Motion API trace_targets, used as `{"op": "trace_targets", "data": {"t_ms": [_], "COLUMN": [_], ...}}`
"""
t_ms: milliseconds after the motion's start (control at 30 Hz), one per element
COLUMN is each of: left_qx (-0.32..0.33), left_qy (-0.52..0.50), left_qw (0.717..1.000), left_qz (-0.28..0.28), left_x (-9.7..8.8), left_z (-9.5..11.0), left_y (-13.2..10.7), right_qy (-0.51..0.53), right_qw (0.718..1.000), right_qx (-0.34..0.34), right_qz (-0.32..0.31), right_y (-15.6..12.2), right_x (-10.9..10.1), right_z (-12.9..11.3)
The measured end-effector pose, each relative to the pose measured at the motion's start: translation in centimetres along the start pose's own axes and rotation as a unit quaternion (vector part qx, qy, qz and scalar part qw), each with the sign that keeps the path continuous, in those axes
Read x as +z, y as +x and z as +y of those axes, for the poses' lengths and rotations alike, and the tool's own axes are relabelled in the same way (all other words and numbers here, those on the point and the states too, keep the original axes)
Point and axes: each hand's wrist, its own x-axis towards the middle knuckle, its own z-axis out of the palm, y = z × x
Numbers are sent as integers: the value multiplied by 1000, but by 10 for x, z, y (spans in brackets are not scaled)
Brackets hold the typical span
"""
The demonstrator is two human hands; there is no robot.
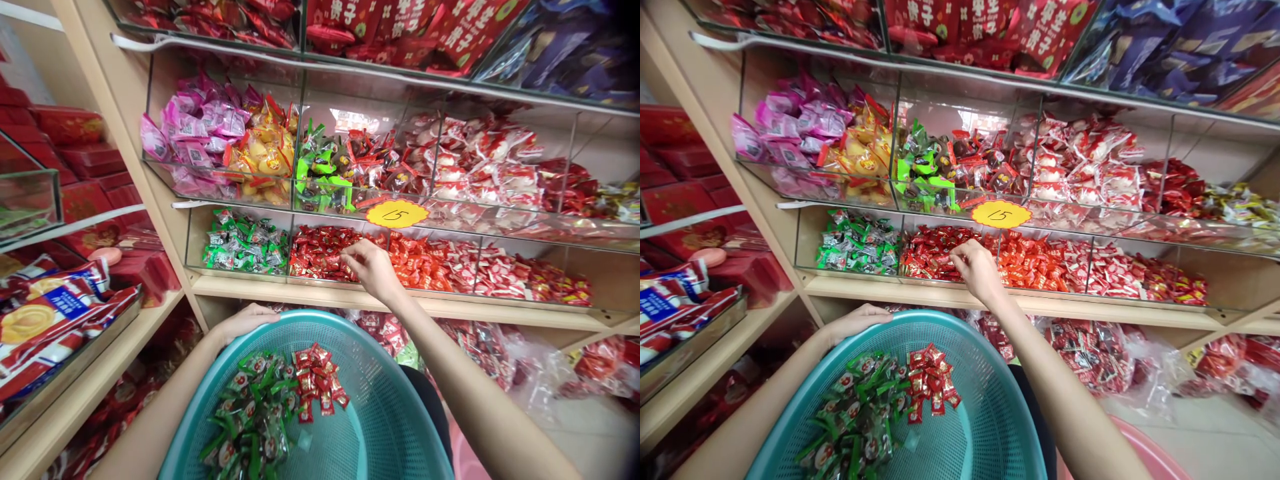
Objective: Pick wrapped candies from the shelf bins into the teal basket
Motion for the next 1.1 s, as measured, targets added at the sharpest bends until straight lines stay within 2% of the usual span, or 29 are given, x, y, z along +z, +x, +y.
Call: {"op": "trace_targets", "data": {"t_ms": [67, 100, 233, 333, 433, 667, 900, 1000, 1100], "left_qx": [-1, -1, -14, -17, 0, 0, 3, 14, 9], "left_qy": [0, 2, 5, 7, 21, 19, 19, 18, 15], "left_qw": [1000, 1000, 1000, 1000, 1000, 1000, 1000, 1000, 1000], "left_qz": [6, 9, 8, 3, 7, 2, 6, 3, 0], "left_x": [2, 2, 2, 1, -1, -1, -1, 0, 0], "left_z": [3, 4, 5, 1, -4, -7, -3, -2, 0], "left_y": [-1, -1, 0, 2, 4, 6, 3, 2, 1], "right_qy": [60, 93, 170, 140, 99, 56, 20, -3, 26], "right_qw": [998, 995, 973, 964, 955, 940, 933, 944, 964], "right_qx": [11, 21, 60, 87, 121, 158, 186, 178, 130], "right_qz": [16, 2, -141, -211, -253, -296, -306, -277, -228], "right_y": [-12, -21, -66, -95, -109, -113, -118, -107, -83], "right_x": [-5, -4, 23, 52, 75, 98, 97, 83, 60], "right_z": [-12, -17, -22, -11, 1, 7, 0, -7, -16]}}
